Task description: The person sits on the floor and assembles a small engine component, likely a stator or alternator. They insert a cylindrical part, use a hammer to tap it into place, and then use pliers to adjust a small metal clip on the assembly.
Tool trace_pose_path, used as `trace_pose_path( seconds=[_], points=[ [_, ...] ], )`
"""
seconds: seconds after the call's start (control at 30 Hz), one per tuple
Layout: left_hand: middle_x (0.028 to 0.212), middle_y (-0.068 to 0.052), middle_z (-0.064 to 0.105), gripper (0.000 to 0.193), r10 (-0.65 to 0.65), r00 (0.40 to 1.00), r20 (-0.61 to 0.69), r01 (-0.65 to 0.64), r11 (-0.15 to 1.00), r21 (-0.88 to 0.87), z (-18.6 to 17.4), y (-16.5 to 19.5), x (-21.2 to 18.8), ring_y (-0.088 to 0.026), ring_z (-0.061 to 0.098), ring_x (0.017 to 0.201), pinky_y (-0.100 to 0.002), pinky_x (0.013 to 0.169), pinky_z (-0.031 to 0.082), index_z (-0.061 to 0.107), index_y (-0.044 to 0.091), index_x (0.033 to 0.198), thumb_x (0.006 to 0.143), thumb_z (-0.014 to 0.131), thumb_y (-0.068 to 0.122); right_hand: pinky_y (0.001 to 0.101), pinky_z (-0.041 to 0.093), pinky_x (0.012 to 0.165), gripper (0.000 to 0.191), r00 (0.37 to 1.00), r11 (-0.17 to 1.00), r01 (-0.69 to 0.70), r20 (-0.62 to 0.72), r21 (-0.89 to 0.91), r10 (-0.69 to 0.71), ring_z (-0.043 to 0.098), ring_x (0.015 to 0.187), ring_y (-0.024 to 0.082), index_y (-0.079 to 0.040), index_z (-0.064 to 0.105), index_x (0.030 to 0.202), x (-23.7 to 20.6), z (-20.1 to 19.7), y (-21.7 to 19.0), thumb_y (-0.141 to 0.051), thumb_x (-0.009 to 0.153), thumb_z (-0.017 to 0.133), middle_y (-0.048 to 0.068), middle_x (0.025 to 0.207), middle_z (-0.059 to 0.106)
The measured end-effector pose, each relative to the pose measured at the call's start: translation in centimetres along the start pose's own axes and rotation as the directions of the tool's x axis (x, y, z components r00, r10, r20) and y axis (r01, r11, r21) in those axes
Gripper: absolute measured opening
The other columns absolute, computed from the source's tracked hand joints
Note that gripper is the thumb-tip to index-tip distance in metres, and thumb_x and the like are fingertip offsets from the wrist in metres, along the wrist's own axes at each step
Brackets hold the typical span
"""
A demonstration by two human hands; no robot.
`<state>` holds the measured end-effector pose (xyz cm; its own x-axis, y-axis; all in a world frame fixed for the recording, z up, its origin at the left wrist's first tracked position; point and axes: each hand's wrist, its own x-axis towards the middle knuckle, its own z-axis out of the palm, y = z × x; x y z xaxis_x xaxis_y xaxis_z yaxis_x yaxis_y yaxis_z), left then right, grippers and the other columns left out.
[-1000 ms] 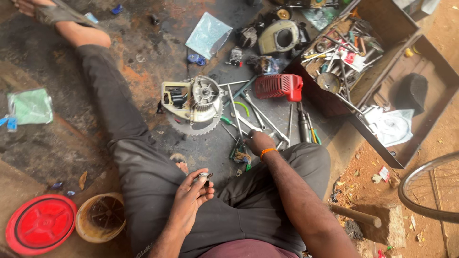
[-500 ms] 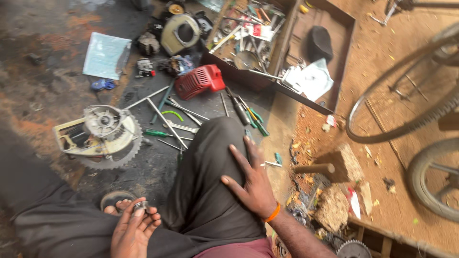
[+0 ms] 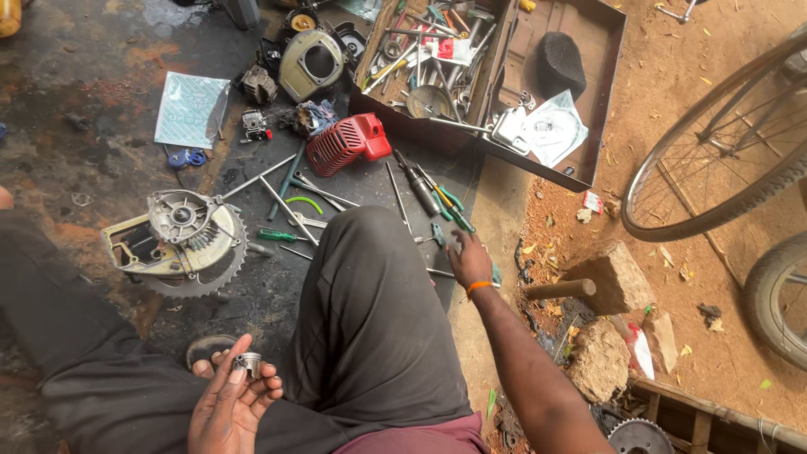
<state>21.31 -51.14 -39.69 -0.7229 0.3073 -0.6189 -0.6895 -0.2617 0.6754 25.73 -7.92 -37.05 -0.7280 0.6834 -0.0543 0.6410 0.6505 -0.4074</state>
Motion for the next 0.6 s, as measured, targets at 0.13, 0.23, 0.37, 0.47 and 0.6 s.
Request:
trace_pose_path(
  seconds=[0.13, 0.23, 0.37, 0.47, 0.6],
  points=[
    [0.101, -0.02, 0.068, 0.053, -0.011, 1.0, 0.004, 0.011, 0.999, 0.042, 0.5, 0.1, -1.4, -0.027, 0.069, 0.089, -0.044, 0.079, 0.061, 0.048, 0.002, 0.155, 0.105, 0.047, 0.018, 0.0514, 0.052, 0.09, 0.041, 0.996, 0.996, -0.051, -0.077, -0.067, 0.046, 0.064, 0.106, 0.043, -0.016, 0.062, 0.134, 4.5, -0.2, -2.5, -0.03, 0.096, 0.067, 0.018, 0.126, 0.061],
    [0.101, -0.018, 0.07, 0.053, -0.022, 1.0, -0.013, 0.023, 0.998, 0.056, 1.0, 0.6, -2.4, -0.025, 0.07, 0.089, -0.042, 0.08, 0.061, 0.049, 0.005, 0.154, 0.103, 0.049, 0.02, 0.0498, 0.054, 0.093, 0.033, 0.997, 0.983, -0.069, -0.047, -0.168, 0.062, 0.066, 0.111, 0.039, -0.013, 0.065, 0.121, 6.2, 0.2, -4.2, -0.036, 0.097, 0.069, 0.015, 0.124, 0.066],
    [0.101, -0.015, 0.072, 0.054, 0.03, 0.998, -0.051, -0.026, 0.997, 0.079, 2.0, 2.5, -3.4, -0.022, 0.07, 0.088, -0.038, 0.081, 0.06, 0.05, 0.006, 0.153, 0.101, 0.053, 0.02, 0.047, 0.054, 0.093, 0.037, 0.935, 0.999, -0.049, 0.352, -0.022, 0.053, 0.068, 0.11, 0.034, -0.015, 0.066, 0.122, 3.1, 2.7, -7.4, -0.042, 0.097, 0.064, 0.013, 0.118, 0.073],
    [0.102, -0.013, 0.072, 0.054, 0.081, 0.994, -0.068, -0.08, 0.997, 0.016, 3.0, 4.5, -4.2, -0.019, 0.07, 0.089, -0.034, 0.083, 0.06, 0.05, 0.006, 0.152, 0.101, 0.055, 0.021, 0.0453, 0.054, 0.092, 0.041, 0.739, 0.991, -0.07, 0.673, 0.113, -0.025, 0.067, 0.111, 0.032, -0.013, 0.063, 0.127, -2.2, 5.7, -8.9, -0.043, 0.099, 0.06, 0.013, 0.122, 0.07],
    [0.099, -0.008, 0.069, 0.054, 0.042, 0.999, 0.011, -0.042, 0.999, -0.018, 4.4, 6.5, -4.8, -0.015, 0.068, 0.085, -0.033, 0.081, 0.06, 0.044, 0.009, 0.156, 0.104, 0.052, 0.022, 0.0431, 0.054, 0.09, 0.046, 0.556, 0.953, -0.234, 0.831, 0.192, -0.031, 0.066, 0.112, 0.03, -0.01, 0.059, 0.134, -4.6, 7.7, -7.5, -0.043, 0.102, 0.055, 0.013, 0.128, 0.068]
  ],
)
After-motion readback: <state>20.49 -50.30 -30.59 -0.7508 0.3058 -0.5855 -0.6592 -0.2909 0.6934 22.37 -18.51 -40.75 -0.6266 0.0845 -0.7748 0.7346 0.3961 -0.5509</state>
